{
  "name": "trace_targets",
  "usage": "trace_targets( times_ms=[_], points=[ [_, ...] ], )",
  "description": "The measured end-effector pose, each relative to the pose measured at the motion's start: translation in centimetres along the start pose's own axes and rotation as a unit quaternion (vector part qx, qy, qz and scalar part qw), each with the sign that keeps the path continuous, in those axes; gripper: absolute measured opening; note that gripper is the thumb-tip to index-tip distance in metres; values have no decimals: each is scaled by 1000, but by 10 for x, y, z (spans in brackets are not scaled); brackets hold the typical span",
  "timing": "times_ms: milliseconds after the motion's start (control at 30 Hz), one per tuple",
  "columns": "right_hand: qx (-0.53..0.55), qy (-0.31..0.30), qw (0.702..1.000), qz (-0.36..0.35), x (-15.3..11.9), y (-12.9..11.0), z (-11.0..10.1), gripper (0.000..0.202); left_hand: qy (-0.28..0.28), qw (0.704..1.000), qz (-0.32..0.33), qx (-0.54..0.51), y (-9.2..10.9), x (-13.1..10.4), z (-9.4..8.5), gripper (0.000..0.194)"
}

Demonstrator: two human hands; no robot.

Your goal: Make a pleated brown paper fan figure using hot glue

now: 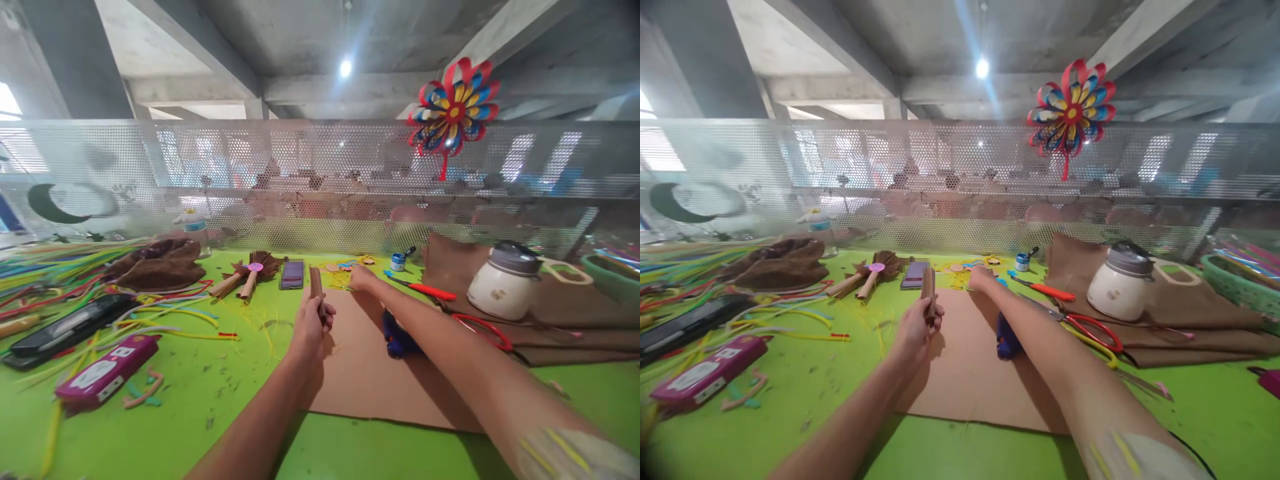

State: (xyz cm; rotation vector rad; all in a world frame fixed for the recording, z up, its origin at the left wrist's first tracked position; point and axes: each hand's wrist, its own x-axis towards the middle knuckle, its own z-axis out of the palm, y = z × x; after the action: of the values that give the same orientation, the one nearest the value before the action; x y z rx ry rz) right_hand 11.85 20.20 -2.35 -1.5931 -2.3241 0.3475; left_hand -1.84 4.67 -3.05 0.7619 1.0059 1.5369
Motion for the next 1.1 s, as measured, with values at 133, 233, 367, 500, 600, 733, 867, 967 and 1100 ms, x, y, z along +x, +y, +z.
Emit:
trace_targets(
  times_ms=[133,233,367,500,600,733,867,967,1100],
  points=[
    [86,-11,995,56,8,6,0,31,7,1000,7,-17,4,1,-1,24],
    [170,-7,984,54,6,14,-25,31,6,1000,1,-22,1,1,0,24],
    [247,37,968,25,0,18,-74,21,0,1000,-7,-23,-5,1,2,22],
    [237,39,971,2,-11,12,-114,16,-3,1000,-8,-25,-7,3,2,21],
    [217,35,975,-15,-19,4,-139,19,-9,1000,-9,-24,-4,2,2,19],
    [223,52,973,-35,-27,-10,-171,15,-26,999,-12,-23,1,0,3,17],
    [233,76,968,-54,-31,-19,-197,8,-31,999,-3,-19,3,-1,3,17],
    [238,164,955,-63,-30,-18,-213,6,-25,999,5,-20,3,2,2,19],
    [162,137,977,-32,-27,-11,-230,8,-33,999,11,-22,0,4,1,18]
  ],
)
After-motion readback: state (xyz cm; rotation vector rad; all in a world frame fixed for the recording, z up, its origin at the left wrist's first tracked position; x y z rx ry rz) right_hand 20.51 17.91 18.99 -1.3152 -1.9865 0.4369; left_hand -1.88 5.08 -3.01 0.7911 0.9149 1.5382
